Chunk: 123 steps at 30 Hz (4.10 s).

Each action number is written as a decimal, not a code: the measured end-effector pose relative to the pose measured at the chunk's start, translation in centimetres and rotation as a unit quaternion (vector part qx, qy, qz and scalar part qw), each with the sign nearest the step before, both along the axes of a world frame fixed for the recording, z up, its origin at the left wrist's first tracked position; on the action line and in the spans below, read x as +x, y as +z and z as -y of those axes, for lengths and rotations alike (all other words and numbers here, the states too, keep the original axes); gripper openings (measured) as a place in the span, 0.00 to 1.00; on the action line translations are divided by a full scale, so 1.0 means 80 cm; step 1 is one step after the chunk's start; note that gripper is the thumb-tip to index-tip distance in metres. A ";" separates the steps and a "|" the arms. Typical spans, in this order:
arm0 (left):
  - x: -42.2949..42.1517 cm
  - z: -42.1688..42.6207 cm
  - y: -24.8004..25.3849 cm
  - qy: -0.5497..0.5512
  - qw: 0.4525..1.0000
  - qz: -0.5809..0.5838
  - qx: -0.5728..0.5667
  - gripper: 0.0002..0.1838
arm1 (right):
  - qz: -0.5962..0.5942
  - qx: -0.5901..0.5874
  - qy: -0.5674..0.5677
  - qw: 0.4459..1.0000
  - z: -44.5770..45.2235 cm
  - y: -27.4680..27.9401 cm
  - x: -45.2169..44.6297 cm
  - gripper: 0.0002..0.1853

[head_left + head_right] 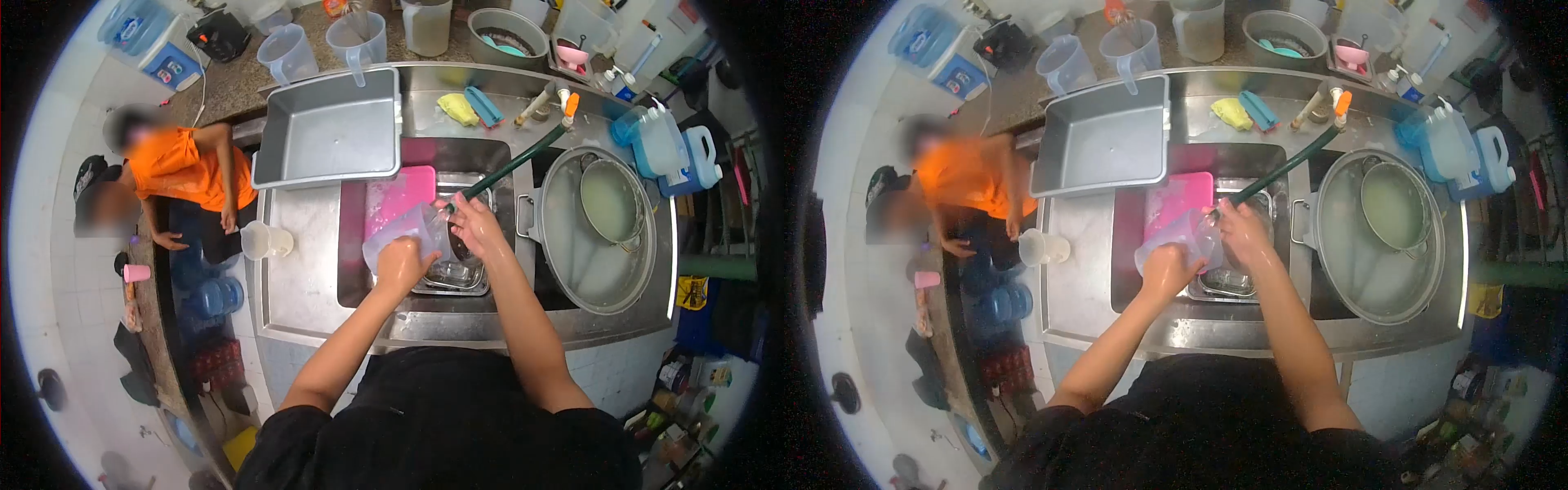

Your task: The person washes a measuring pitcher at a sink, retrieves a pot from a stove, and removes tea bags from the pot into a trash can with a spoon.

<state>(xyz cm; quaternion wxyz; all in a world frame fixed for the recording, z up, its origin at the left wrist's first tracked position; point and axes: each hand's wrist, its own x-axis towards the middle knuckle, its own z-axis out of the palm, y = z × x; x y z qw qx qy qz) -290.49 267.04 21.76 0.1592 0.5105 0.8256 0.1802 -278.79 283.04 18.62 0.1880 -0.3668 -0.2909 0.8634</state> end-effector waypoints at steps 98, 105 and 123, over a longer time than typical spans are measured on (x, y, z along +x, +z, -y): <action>0.038 0.006 0.073 -0.001 0.996 0.062 0.070 0.21 | 0.036 0.072 -0.121 0.989 -0.025 -0.037 0.000 0.24; 0.022 0.025 0.075 0.036 0.995 0.056 0.076 0.20 | 0.105 0.107 -0.076 0.986 -0.012 -0.016 0.034 0.26; 0.020 -0.133 0.022 0.030 0.973 0.075 -0.217 0.14 | -0.005 0.022 -0.086 0.996 -0.004 0.017 0.024 0.12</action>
